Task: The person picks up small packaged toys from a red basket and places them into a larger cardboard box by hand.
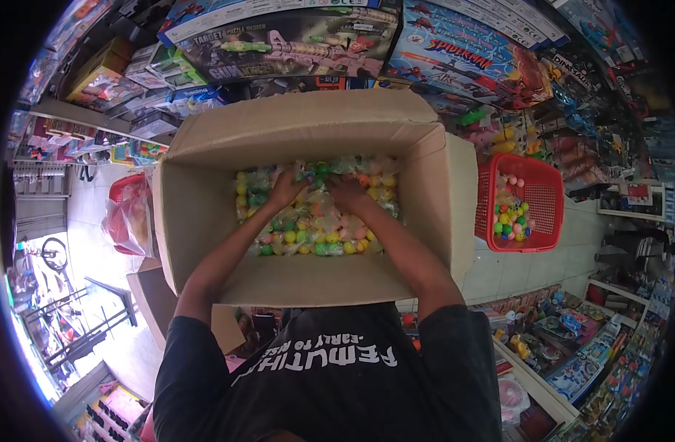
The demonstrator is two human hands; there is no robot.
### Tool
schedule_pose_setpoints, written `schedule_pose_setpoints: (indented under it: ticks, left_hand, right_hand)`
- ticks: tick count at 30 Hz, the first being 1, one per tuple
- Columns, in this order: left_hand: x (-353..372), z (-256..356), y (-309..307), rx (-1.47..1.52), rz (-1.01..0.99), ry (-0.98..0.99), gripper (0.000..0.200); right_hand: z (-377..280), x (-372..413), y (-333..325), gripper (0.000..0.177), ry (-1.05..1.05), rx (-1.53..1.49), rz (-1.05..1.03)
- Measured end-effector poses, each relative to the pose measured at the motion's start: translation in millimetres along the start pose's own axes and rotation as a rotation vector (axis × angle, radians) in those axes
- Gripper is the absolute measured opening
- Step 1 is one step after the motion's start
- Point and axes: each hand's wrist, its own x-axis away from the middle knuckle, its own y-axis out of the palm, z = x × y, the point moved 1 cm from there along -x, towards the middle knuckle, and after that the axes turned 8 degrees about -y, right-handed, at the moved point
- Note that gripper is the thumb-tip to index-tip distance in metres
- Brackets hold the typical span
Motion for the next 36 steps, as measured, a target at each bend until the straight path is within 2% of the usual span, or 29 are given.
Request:
schedule_pose_setpoints:
  ticks: [4,6,10,13,15,19,21,25,27,31,33,36]
  left_hand:
    - [-14.4,-15.5,22.7,-0.020,0.054,0.039,0.039]
    - [-15.3,-5.3,27.8,-0.266,0.104,0.219,0.038]
    - [-17.8,12.6,32.9,-0.279,0.038,0.278,0.037]
    - [-14.9,15.7,35.6,-0.130,0.035,0.208,0.039]
    - [-12.8,17.7,38.2,-0.179,0.006,0.169,0.040]
    - [-13.0,12.4,42.3,-0.165,0.017,0.155,0.044]
    - [-14.8,10.6,42.3,-0.338,0.186,0.254,0.046]
    - [-12.1,16.7,40.6,-0.408,0.197,0.219,0.050]
    - [-9.6,18.8,43.9,-0.292,0.216,0.037,0.055]
    - [-13.6,6.0,53.6,-0.367,0.251,-0.064,0.062]
    - [-21.0,-5.2,57.2,-0.196,0.276,-0.106,0.066]
    - [-27.8,-13.9,50.5,-0.181,0.154,-0.034,0.069]
  right_hand:
    - [-8.2,4.0,-6.6,0.066,0.071,-0.007,0.002]
    - [-10.2,4.5,-8.1,0.065,0.110,-0.004,-0.051]
    - [-4.7,6.3,-4.4,0.064,0.113,-0.001,-0.041]
    - [-3.8,7.3,-5.2,0.064,0.051,0.023,-0.001]
    - [-1.0,8.6,-13.1,0.066,0.061,-0.064,-0.136]
    - [3.3,9.0,-24.7,0.070,0.070,-0.197,-0.232]
    - [8.8,7.7,-20.9,0.075,-0.005,-0.224,-0.203]
    - [24.9,-3.4,-9.5,0.078,-0.026,-0.316,-0.211]
    - [31.9,-6.1,-5.6,0.079,-0.114,-0.438,-0.204]
    - [32.7,-5.2,-10.4,0.079,-0.129,-0.444,-0.209]
    - [31.7,-2.1,-14.4,0.076,-0.116,-0.493,-0.192]
    - [28.6,-1.2,-14.8,0.071,-0.069,-0.439,-0.214]
